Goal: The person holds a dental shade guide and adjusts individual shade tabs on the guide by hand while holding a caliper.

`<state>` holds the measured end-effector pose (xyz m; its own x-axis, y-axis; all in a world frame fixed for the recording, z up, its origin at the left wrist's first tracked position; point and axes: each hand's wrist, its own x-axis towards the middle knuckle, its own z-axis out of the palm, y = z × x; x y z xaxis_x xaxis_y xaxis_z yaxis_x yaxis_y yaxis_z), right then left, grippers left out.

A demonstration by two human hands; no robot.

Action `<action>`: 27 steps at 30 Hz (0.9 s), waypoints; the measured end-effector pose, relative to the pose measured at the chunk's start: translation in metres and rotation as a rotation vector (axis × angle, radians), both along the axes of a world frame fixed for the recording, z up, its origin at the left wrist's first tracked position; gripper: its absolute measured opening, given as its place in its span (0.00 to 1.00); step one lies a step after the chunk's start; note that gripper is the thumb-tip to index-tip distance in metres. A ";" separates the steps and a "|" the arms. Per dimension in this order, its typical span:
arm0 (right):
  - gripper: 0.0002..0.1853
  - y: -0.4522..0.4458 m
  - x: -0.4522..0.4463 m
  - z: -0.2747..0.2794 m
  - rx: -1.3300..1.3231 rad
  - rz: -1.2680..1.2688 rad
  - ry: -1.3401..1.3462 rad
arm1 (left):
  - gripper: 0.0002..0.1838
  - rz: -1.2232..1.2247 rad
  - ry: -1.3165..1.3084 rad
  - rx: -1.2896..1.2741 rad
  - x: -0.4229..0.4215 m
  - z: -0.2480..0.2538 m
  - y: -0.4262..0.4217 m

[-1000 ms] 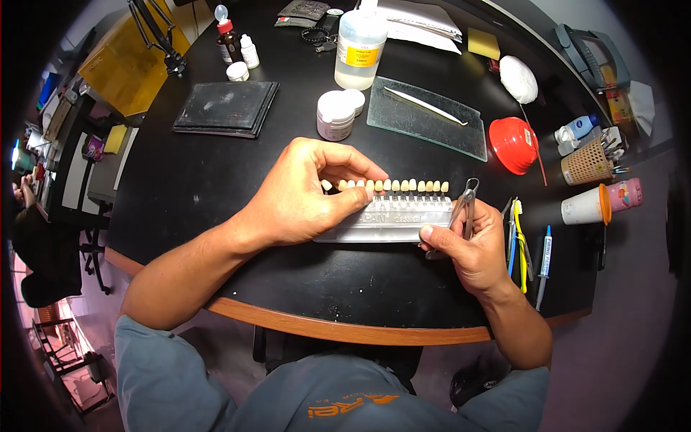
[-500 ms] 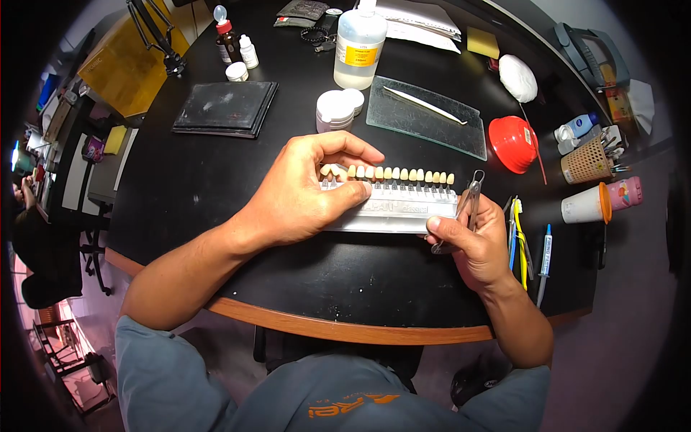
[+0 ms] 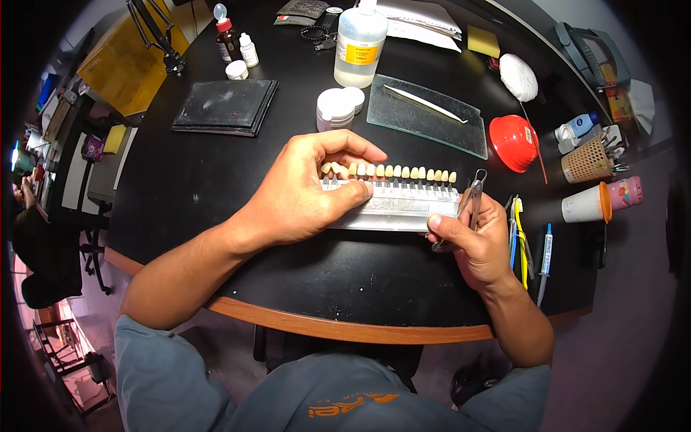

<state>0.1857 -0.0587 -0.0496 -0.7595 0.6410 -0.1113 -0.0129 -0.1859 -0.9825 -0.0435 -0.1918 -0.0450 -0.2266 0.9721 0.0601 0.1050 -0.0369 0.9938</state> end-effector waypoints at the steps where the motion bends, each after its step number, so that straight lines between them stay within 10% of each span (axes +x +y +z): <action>1: 0.20 -0.001 0.000 0.001 -0.001 -0.002 -0.001 | 0.18 -0.005 -0.004 0.001 0.000 0.001 0.000; 27: 0.21 -0.004 -0.001 0.004 -0.041 0.003 -0.060 | 0.21 -0.047 0.046 -0.043 0.002 0.002 0.000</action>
